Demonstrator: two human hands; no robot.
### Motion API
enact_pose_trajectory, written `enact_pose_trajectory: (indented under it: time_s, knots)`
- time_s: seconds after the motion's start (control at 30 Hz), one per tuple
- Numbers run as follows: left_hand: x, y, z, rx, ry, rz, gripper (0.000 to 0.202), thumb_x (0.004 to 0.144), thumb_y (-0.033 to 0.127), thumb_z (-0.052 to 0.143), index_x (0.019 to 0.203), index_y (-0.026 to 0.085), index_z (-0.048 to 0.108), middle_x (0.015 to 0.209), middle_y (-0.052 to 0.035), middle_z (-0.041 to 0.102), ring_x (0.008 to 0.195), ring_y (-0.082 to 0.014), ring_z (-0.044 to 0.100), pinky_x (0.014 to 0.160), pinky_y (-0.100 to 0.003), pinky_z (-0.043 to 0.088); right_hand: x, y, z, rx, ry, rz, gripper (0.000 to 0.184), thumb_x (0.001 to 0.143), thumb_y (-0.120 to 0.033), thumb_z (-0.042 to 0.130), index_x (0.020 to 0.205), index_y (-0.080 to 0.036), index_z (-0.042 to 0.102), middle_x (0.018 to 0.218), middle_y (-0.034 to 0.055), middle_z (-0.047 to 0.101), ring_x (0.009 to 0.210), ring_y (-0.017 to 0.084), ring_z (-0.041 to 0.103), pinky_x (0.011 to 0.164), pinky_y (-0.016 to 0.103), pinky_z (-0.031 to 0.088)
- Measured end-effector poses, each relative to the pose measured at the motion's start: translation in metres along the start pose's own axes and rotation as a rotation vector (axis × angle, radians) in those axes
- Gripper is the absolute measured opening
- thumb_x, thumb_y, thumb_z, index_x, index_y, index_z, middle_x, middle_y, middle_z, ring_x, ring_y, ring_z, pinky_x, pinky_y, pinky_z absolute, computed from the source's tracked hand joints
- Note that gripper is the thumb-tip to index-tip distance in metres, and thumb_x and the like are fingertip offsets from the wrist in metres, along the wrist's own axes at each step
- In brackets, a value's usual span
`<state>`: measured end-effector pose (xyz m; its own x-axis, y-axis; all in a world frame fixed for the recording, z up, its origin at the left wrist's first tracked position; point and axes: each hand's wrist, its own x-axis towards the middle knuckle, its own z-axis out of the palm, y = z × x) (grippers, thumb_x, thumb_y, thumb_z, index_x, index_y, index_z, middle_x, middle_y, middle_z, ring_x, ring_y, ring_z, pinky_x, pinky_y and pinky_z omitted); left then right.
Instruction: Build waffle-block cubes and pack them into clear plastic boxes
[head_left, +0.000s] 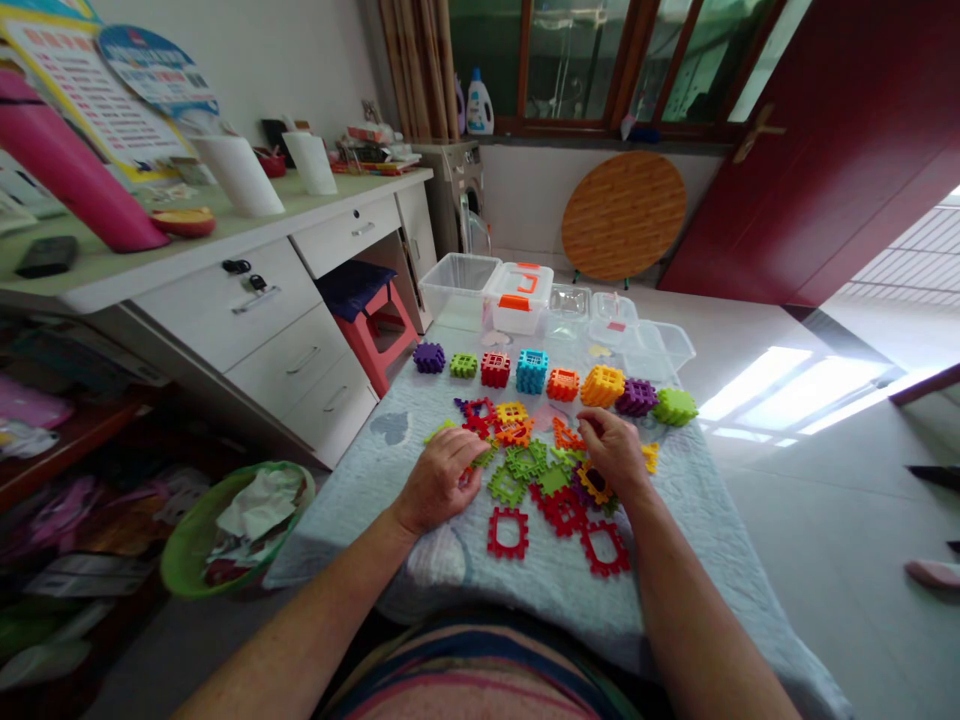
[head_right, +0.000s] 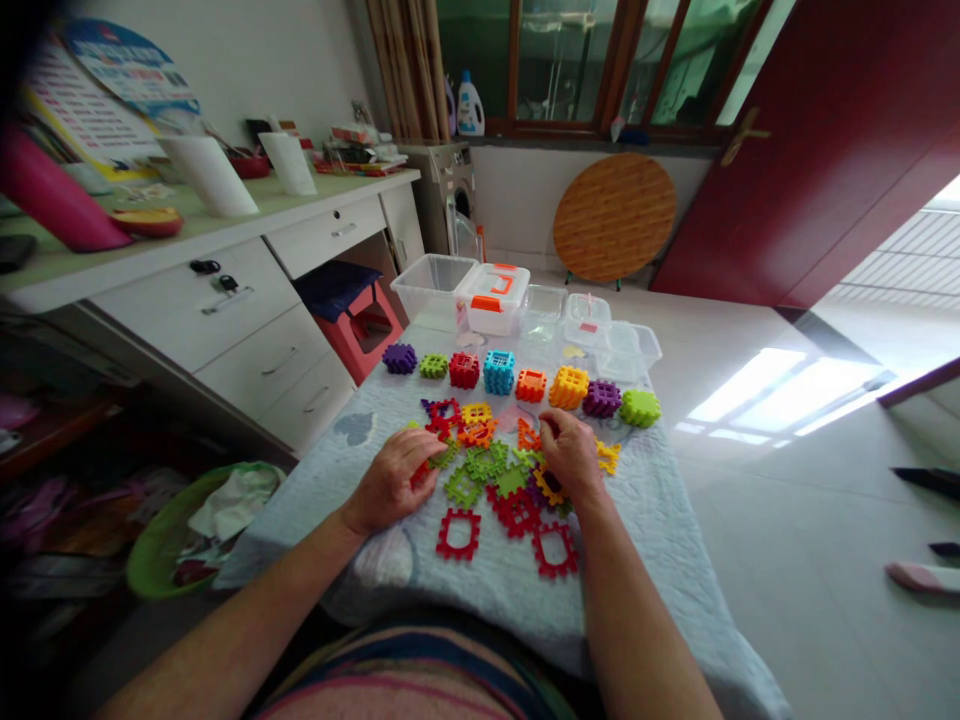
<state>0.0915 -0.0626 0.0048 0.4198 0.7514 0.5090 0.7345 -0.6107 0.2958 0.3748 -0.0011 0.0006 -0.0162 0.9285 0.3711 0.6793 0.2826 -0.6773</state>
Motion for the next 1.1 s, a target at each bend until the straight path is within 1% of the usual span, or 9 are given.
enact_pose_trajectory:
  time_s: [0.17, 0.27, 0.43, 0.63, 0.8, 0.9, 0.97, 1.03, 1.1]
  knots:
    - [-0.002, -0.001, 0.0, 0.026, -0.052, -0.092, 0.039, 0.07, 0.023, 0.067, 0.109, 0.019, 0.059, 0.118, -0.01, 0.06, 0.117, -0.0286, 0.052, 0.107, -0.049, 0.038, -0.001, -0.002, 0.0, -0.012, -0.009, -0.012, 0.024, 0.082, -0.029, 0.051, 0.083, -0.018, 0.072, 0.069, 0.0028, 0.069, 0.061, 0.015, 0.061, 0.062, 0.025, 0.043]
    - [-0.001, -0.002, 0.002, 0.03, -0.069, -0.125, 0.03, 0.071, 0.022, 0.066, 0.1, 0.019, 0.06, 0.113, -0.0096, 0.06, 0.111, -0.0273, 0.054, 0.104, -0.047, 0.042, -0.001, -0.003, 0.0, -0.013, -0.004, -0.007, 0.024, 0.082, -0.029, 0.051, 0.085, -0.018, 0.072, 0.072, 0.0033, 0.07, 0.062, 0.016, 0.062, 0.063, 0.025, 0.044]
    - [-0.001, -0.003, 0.006, 0.026, -0.024, -0.126, 0.012, 0.078, 0.02, 0.063, 0.089, 0.02, 0.06, 0.105, -0.0084, 0.062, 0.104, -0.0248, 0.058, 0.098, -0.045, 0.048, -0.001, -0.005, 0.0, -0.017, -0.015, -0.013, 0.024, 0.082, -0.03, 0.051, 0.083, -0.018, 0.072, 0.066, 0.0021, 0.067, 0.058, 0.015, 0.059, 0.061, 0.025, 0.043]
    - [0.0, -0.004, 0.004, -0.013, 0.143, -0.101, 0.01, 0.086, 0.016, 0.055, 0.092, 0.02, 0.062, 0.101, -0.0077, 0.063, 0.101, -0.022, 0.058, 0.095, -0.041, 0.049, -0.001, -0.005, -0.001, -0.008, -0.011, -0.012, 0.023, 0.082, -0.029, 0.05, 0.082, -0.018, 0.071, 0.068, 0.0022, 0.068, 0.06, 0.015, 0.06, 0.062, 0.025, 0.043]
    - [0.002, -0.008, -0.004, -0.168, 0.272, -0.277, 0.016, 0.095, 0.024, 0.046, 0.095, 0.02, 0.061, 0.097, -0.006, 0.064, 0.097, -0.0194, 0.06, 0.09, -0.035, 0.05, -0.002, -0.006, -0.001, -0.017, -0.011, -0.012, 0.024, 0.082, -0.03, 0.05, 0.083, -0.019, 0.071, 0.068, 0.0024, 0.068, 0.06, 0.015, 0.06, 0.063, 0.025, 0.044]
    - [0.004, -0.013, -0.005, -0.287, 0.227, -0.376, 0.02, 0.096, 0.029, 0.044, 0.093, 0.019, 0.062, 0.091, -0.0041, 0.066, 0.089, -0.0178, 0.062, 0.083, -0.032, 0.051, -0.002, -0.006, 0.0, -0.02, -0.012, -0.016, 0.024, 0.082, -0.03, 0.05, 0.083, -0.019, 0.071, 0.069, 0.0028, 0.069, 0.06, 0.016, 0.06, 0.063, 0.025, 0.045]
    - [0.006, -0.015, -0.003, -0.302, 0.145, -0.368, 0.023, 0.096, 0.03, 0.044, 0.091, 0.019, 0.063, 0.088, -0.0038, 0.066, 0.088, -0.0181, 0.062, 0.084, -0.033, 0.05, -0.001, -0.006, 0.0, -0.024, -0.016, -0.014, 0.024, 0.082, -0.03, 0.05, 0.083, -0.019, 0.072, 0.068, 0.0026, 0.069, 0.059, 0.015, 0.059, 0.062, 0.026, 0.044]
    - [0.008, -0.014, -0.001, -0.235, 0.113, -0.336, 0.022, 0.094, 0.029, 0.045, 0.09, 0.02, 0.064, 0.091, -0.0048, 0.066, 0.093, -0.0199, 0.06, 0.088, -0.036, 0.047, -0.001, -0.004, 0.001, -0.028, -0.021, -0.012, 0.024, 0.082, -0.03, 0.05, 0.083, -0.019, 0.072, 0.068, 0.0025, 0.068, 0.058, 0.015, 0.059, 0.061, 0.025, 0.044]
    - [0.009, -0.014, 0.0, -0.135, 0.16, -0.337, 0.02, 0.093, 0.026, 0.045, 0.095, 0.02, 0.064, 0.097, -0.0061, 0.064, 0.099, -0.022, 0.057, 0.092, -0.04, 0.045, -0.001, -0.004, 0.001, -0.03, -0.024, -0.014, 0.024, 0.082, -0.03, 0.05, 0.083, -0.018, 0.072, 0.068, 0.0025, 0.068, 0.058, 0.015, 0.059, 0.06, 0.025, 0.043]
